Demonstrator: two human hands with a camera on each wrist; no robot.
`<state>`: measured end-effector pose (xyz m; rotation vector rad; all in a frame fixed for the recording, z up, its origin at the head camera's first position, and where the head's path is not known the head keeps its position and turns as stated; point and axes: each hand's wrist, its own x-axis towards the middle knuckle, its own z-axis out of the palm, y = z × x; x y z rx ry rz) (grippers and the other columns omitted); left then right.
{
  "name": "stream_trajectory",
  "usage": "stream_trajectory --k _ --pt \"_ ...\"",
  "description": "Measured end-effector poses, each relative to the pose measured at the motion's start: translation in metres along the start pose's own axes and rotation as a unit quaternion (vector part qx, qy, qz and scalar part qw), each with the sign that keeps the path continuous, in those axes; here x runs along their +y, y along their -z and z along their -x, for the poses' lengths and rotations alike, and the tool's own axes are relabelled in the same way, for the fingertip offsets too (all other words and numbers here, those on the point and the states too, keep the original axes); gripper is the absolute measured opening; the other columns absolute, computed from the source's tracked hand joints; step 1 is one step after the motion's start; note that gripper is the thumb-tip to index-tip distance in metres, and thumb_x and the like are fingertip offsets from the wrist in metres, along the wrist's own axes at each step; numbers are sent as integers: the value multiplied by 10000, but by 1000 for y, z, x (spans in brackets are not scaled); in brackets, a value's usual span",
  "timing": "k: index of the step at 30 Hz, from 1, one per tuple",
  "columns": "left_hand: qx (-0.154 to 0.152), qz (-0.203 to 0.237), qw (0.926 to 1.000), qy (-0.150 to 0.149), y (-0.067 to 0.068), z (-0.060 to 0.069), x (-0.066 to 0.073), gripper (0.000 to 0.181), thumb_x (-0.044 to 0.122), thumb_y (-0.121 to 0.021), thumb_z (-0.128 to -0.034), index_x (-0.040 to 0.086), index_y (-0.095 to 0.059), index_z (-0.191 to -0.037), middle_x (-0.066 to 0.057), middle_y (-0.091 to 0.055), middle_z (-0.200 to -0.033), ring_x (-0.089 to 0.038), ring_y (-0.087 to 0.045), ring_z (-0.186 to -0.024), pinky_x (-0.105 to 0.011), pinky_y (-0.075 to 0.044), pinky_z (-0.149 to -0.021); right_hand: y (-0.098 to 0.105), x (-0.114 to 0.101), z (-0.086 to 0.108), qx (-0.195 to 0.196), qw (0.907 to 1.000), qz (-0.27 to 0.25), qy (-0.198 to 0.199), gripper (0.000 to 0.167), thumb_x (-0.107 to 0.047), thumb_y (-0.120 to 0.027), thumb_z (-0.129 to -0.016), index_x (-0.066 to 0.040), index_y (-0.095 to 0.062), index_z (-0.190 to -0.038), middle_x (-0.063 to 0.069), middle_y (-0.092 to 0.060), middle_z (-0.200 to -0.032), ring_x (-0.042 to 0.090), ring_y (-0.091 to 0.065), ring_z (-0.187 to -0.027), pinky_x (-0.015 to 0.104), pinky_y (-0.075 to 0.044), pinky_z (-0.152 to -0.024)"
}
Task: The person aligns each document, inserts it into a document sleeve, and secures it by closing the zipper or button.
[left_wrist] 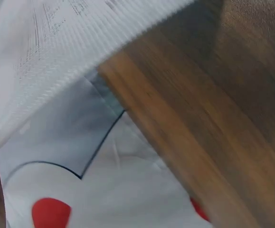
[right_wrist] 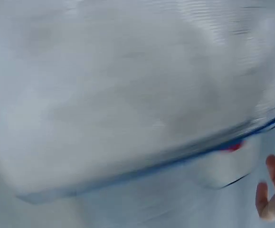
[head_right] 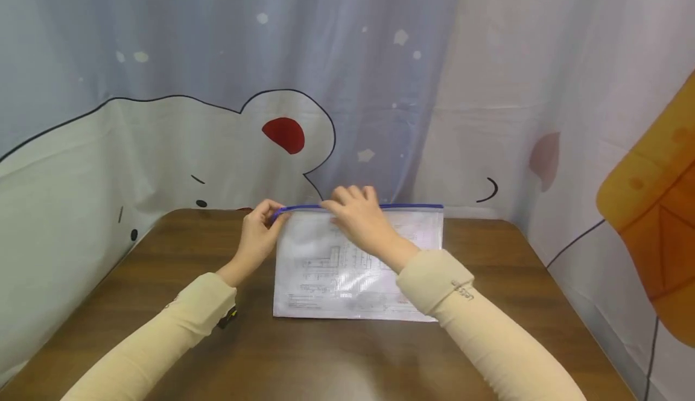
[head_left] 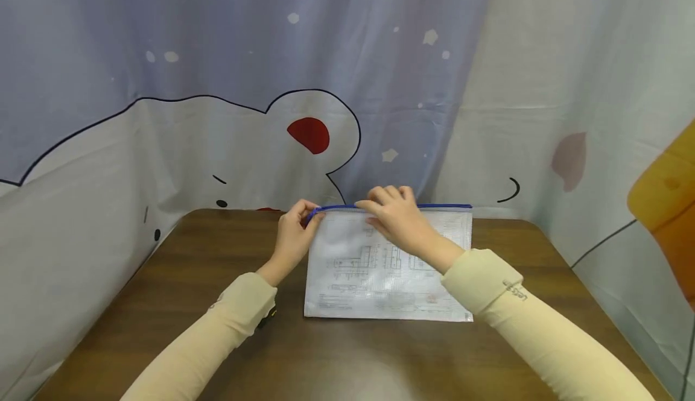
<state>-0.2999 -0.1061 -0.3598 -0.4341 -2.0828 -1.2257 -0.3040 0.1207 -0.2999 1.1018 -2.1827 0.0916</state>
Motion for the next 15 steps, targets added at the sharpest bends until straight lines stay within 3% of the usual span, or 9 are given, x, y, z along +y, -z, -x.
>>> stream_trajectory --k 2,4,8,11,13,15 --pt "30 -263 9994 -223 -5 3 5 50 6 -641 -858 -16 -606 -885 -124 -658 -701 -61 -432 -542 -163 -355 -487 -1 -20 -16 313 9953 496 772 304 -143 -725 -807 -184 -681 -1105 17 -594 -978 203 -551 -864 343 -429 -754" --pt "52 -488 9979 -421 -9 5 10 36 -16 -630 -852 -4 -599 -865 -105 -628 -664 -68 -433 -541 -170 -358 -486 -4 -33 -27 645 9816 1145 1382 249 -134 -715 -816 -193 -702 -1058 -4 -585 -930 172 -538 -796 280 -425 -678" --pt "114 -601 9958 -684 -16 8 17 75 -55 -604 -829 -5 -561 -794 -86 -523 -567 -62 -370 -497 -161 -302 -454 -9 -39 -38 1123 9489 2033 2134 73 -97 -671 -850 -161 -694 -875 -20 -564 -845 138 -504 -720 241 -394 -649" --pt "150 -502 9962 -701 -21 10 21 76 -51 -618 -826 -11 -569 -783 -88 -534 -569 -55 -365 -491 -147 -299 -451 -12 -33 -40 1367 9278 2273 2624 104 -63 -642 -860 -123 -617 -778 -19 -554 -776 126 -491 -678 233 -402 -655" --pt "196 -422 9972 -583 -26 11 23 77 -24 -645 -830 -15 -581 -788 -98 -560 -589 -57 -382 -504 -151 -317 -460 -13 -27 -39 1498 9263 2178 2685 122 -48 -651 -847 -100 -580 -763 -15 -559 -740 123 -499 -659 224 -414 -647" --pt "227 -354 9982 -418 -31 12 24 79 24 -671 -835 -19 -606 -824 -105 -607 -637 -64 -414 -523 -161 -349 -472 -14 -21 -35 1558 9385 1885 2438 145 -66 -685 -825 -81 -552 -767 -4 -561 -703 123 -501 -624 215 -418 -612"
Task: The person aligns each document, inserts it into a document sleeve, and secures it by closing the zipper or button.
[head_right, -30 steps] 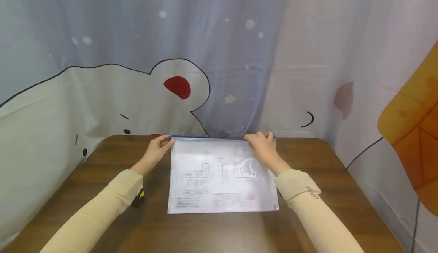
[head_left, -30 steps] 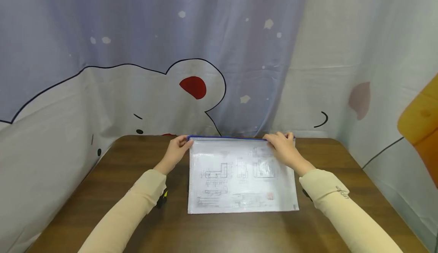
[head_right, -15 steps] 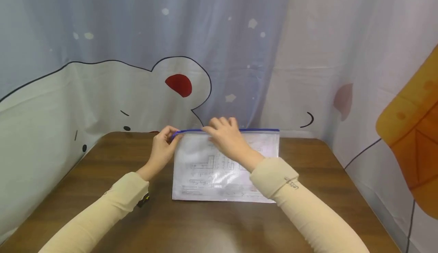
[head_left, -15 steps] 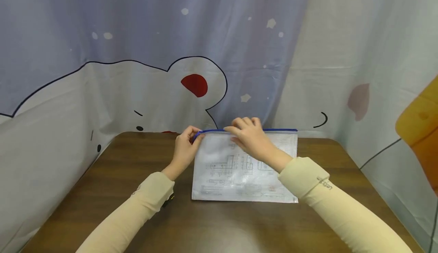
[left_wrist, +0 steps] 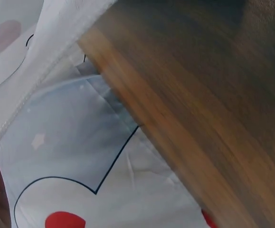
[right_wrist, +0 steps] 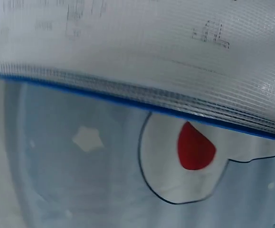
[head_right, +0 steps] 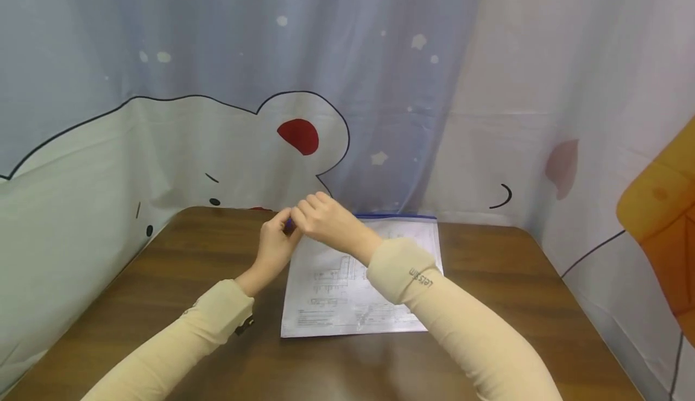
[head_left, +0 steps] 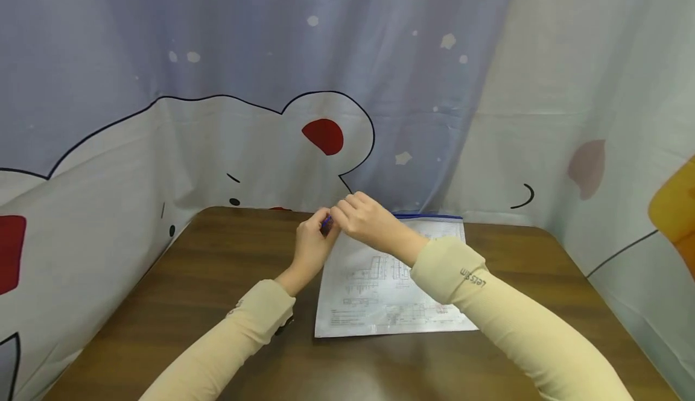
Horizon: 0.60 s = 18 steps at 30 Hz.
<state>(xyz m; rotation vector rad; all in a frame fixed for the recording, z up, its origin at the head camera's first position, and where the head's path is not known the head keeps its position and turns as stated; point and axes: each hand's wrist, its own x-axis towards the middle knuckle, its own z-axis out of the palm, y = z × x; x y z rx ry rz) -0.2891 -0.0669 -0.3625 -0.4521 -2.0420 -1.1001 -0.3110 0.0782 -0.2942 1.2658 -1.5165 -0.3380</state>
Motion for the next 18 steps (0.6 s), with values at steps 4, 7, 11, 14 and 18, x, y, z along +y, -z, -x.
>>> stream_trajectory --k 4,7,11,14,18 --pt "54 110 9995 299 -8 -1 2 138 101 -685 -842 -20 -620 -855 -112 -619 -639 -94 -439 -511 -175 -353 -463 0 3 12 -192 9864 -927 -1347 172 -119 -724 -803 -47 -568 -808 18 -613 -685 132 -553 -574 219 -459 -545" --pt "99 315 9987 379 -11 -2 3 128 89 -677 -848 -26 -628 -873 -128 -683 -690 -118 -533 -534 -167 -401 -481 0 2 17 -636 9473 -1946 -2465 125 -114 -681 -851 -27 -591 -861 55 -660 -733 160 -604 -599 254 -507 -546" --pt "90 627 9972 393 -10 -3 2 110 53 -670 -845 -41 -622 -877 -160 -722 -796 -132 -588 -563 -159 -432 -498 0 0 17 -1182 8705 -3012 -3709 83 -87 -594 -911 -4 -585 -904 109 -655 -823 223 -616 -716 330 -530 -637" --pt "42 773 9961 433 -6 -3 -1 94 33 -654 -855 -47 -610 -874 -167 -719 -785 -86 -522 -523 -150 -397 -473 1 2 19 -1540 8313 -3290 -4206 83 -83 -565 -927 -2 -571 -912 116 -611 -875 249 -577 -798 368 -509 -710" --pt "70 937 9943 508 0 -1 -8 77 17 -642 -861 -47 -602 -881 -174 -714 -775 -32 -462 -513 -141 -368 -466 0 7 26 -1930 8027 -3407 -4499 92 -88 -537 -943 1 -558 -927 112 -561 -915 254 -527 -849 375 -479 -751"
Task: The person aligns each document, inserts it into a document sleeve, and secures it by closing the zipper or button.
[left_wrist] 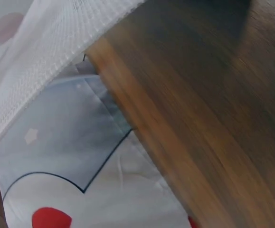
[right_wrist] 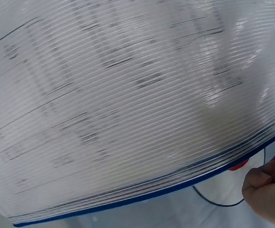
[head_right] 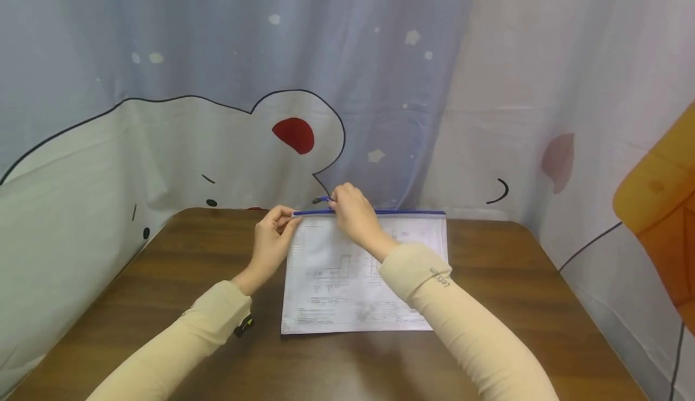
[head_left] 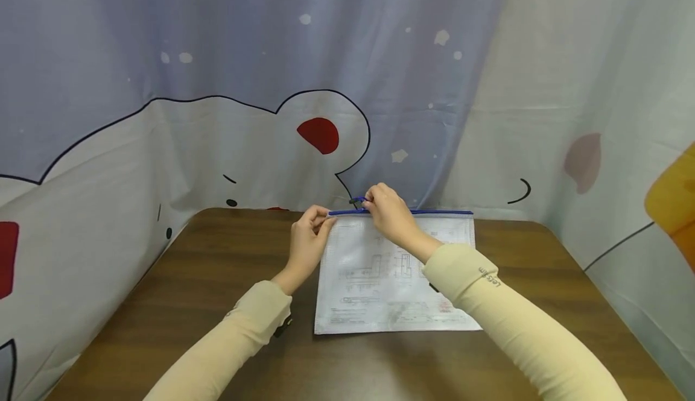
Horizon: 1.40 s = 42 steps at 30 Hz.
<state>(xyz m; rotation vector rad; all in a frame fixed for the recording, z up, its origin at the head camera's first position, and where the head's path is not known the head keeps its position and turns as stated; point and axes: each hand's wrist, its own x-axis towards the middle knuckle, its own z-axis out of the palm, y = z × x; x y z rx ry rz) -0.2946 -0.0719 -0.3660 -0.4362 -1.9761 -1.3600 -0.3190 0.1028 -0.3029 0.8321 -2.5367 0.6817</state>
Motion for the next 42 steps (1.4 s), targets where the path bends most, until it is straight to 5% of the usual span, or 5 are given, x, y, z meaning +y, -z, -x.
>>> stream_trajectory --k 7,14,25,36,42 --pt "26 153 9998 78 15 3 -8 84 21 -633 -869 -51 -597 -891 -191 -712 -803 -52 -534 -577 -113 -404 -497 5 15 2 -248 9990 310 -186 122 -99 -517 -955 17 -555 -956 126 -562 -931 272 -526 -880 383 -474 -775" --pt "-78 128 9997 208 32 4 22 98 -52 -560 -892 -126 -547 -955 -278 -598 -700 -10 -350 -495 -130 -307 -469 17 28 5 -441 9953 860 -106 145 -112 -509 -960 26 -550 -979 136 -570 -939 277 -521 -884 370 -482 -797" --pt "-583 -313 9977 138 37 0 -16 117 19 -557 -919 -52 -531 -1008 -40 -378 -610 5 -268 -486 -158 -261 -461 23 39 8 -449 9939 1001 -104 158 -100 -500 -962 51 -540 -989 163 -567 -938 307 -532 -899 388 -484 -806" --pt "-1469 -846 9849 361 67 -5 -19 246 10 -584 -901 -6 -614 -1145 -224 -680 -851 -102 -519 -582 -178 -397 -496 33 57 8 -443 9949 751 -499 177 -90 -473 -973 78 -527 -986 218 -590 -935 377 -565 -912 451 -481 -808" --pt "-1234 -795 9878 513 73 -6 -25 160 9 -576 -905 -34 -618 -1053 -221 -691 -875 -98 -529 -593 -169 -412 -509 45 76 12 -369 9918 702 -1005 165 -74 -446 -982 80 -501 -969 215 -554 -926 339 -543 -856 439 -473 -753"
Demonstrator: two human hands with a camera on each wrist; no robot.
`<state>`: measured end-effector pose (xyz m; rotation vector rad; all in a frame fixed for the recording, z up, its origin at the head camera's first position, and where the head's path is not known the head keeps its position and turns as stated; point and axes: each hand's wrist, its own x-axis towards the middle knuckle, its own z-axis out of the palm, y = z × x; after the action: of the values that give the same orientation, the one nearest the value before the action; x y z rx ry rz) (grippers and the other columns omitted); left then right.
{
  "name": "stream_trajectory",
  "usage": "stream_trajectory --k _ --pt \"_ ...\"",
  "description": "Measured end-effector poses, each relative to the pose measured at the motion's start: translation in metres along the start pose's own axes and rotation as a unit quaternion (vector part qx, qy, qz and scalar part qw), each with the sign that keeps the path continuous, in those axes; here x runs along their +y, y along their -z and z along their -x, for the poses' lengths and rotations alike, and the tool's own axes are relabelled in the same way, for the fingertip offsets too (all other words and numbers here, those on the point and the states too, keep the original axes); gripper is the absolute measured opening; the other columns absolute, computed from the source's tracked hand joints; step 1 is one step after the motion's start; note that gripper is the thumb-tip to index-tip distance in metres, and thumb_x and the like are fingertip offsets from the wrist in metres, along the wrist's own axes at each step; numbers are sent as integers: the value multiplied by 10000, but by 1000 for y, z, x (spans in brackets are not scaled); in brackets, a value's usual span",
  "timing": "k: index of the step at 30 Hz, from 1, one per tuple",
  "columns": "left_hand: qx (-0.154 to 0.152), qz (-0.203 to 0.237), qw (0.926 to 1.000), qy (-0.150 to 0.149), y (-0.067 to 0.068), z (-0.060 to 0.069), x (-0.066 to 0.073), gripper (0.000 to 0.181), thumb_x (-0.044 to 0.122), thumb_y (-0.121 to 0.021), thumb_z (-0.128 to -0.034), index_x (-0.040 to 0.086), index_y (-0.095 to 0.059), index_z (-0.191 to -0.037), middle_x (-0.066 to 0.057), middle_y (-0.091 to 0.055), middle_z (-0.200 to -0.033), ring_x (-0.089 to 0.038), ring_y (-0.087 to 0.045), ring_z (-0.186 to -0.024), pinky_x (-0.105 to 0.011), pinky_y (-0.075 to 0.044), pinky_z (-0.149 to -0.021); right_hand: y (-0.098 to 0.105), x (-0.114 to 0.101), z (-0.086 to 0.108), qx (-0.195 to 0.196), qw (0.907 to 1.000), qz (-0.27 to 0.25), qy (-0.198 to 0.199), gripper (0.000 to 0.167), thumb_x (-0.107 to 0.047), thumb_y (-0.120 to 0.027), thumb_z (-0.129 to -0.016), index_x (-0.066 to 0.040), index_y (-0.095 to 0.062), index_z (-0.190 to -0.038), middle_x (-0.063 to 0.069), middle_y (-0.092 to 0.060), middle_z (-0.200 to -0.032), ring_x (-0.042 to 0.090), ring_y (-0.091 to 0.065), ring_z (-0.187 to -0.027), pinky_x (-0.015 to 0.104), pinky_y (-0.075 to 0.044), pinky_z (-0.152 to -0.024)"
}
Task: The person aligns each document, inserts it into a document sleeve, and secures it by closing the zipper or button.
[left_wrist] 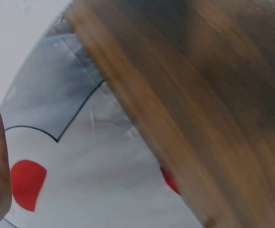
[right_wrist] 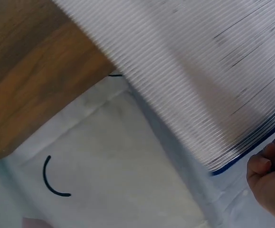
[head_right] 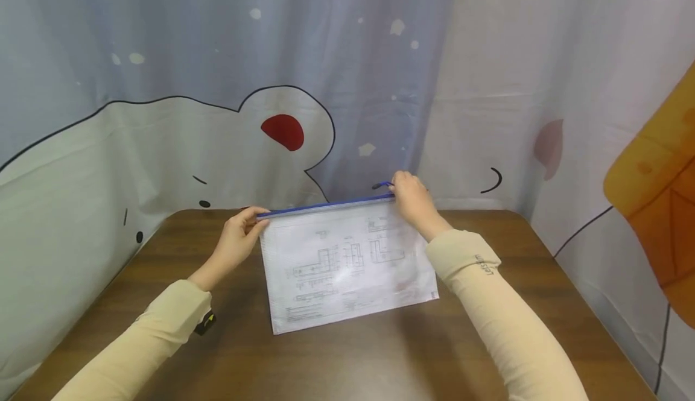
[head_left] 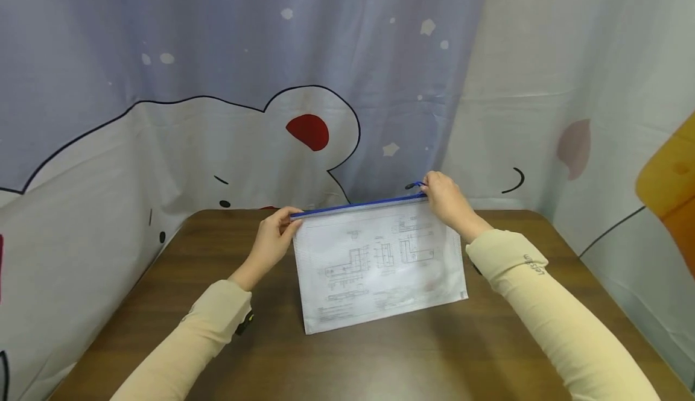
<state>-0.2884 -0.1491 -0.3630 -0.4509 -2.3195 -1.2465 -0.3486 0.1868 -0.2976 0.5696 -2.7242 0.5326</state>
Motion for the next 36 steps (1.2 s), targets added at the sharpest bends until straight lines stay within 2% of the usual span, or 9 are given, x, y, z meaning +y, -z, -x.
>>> stream_trajectory --k 4,12,17,20,23,26,29,32,36 --pt "185 205 9996 113 1 -1 -8 148 0 -569 -906 -45 -624 -1036 -241 -677 -840 -62 -477 -550 -156 -374 -478 5 12 2 154 9992 -198 -297 159 -65 -421 -989 80 -478 -957 222 -525 -938 345 -515 -870 457 -459 -769" --pt "50 293 9995 63 3 -3 -16 165 38 -560 -922 -49 -616 -1050 -251 -673 -866 -40 -480 -562 -163 -385 -480 10 31 8 411 9973 -334 -503 156 -46 -415 -981 85 -461 -909 221 -472 -897 360 -468 -848 489 -424 -757" --pt "-9 263 9996 123 7 -2 -22 159 18 -566 -913 -56 -614 -1046 -207 -624 -737 -7 -394 -501 -167 -342 -451 16 44 13 519 9940 -489 -834 158 -25 -402 -977 106 -448 -901 225 -443 -883 360 -439 -833 482 -412 -743" --pt "-126 344 9990 245 6 -2 -21 165 18 -568 -913 -61 -613 -1050 -176 -586 -685 1 -333 -462 -171 -292 -433 18 47 15 534 9914 -637 -1007 180 -38 -382 -988 121 -447 -937 240 -450 -915 357 -440 -848 471 -422 -753" --pt "-168 556 9976 366 6 -2 -15 167 -8 -554 -913 -96 -600 -1048 -201 -565 -666 6 -313 -446 -166 -271 -427 16 48 15 614 9889 -867 -1040 207 -52 -357 -995 136 -442 -976 255 -470 -927 356 -455 -843 453 -425 -743" --pt "-209 736 9958 502 9 0 -1 155 -59 -525 -911 -145 -574 -1029 -191 -526 -635 5 -298 -443 -156 -261 -427 12 48 16 429 9854 -1345 -952 207 -41 -312 -994 142 -395 -1041 270 -473 -967 357 -472 -863 420 -427 -742" --pt "-298 753 9945 666 12 3 9 146 -86 -498 -913 -170 -552 -1019 -123 -466 -603 -5 -293 -456 -150 -262 -442 10 48 17 -49 9734 -2074 -970 232 -34 -274 -995 126 -306 -1160 311 -467 -1099 380 -499 -952 395 -456 -775" --pt "-323 779 9933 793 11 5 0 148 -77 -493 -919 -165 -544 -1026 -82 -444 -606 -13 -314 -488 -153 -275 -470 6 49 18 -458 9619 -2498 -1011 340 -50 -344 -992 96 -241 -1281 311 -463 -1169 423 -529 -1055 384 -484 -819" --pt "-319 791 9912 1015 7 3 -30 176 -25 -508 -932 -124 -553 -1070 -22 -400 -588 -18 -299 -495 -170 -271 -481 -5 50 20 -674 9588 -2577 -988 487 -32 -500 -944 90 -259 -1349 202 -512 -1002 350 -588 -938 294 -484 -720"
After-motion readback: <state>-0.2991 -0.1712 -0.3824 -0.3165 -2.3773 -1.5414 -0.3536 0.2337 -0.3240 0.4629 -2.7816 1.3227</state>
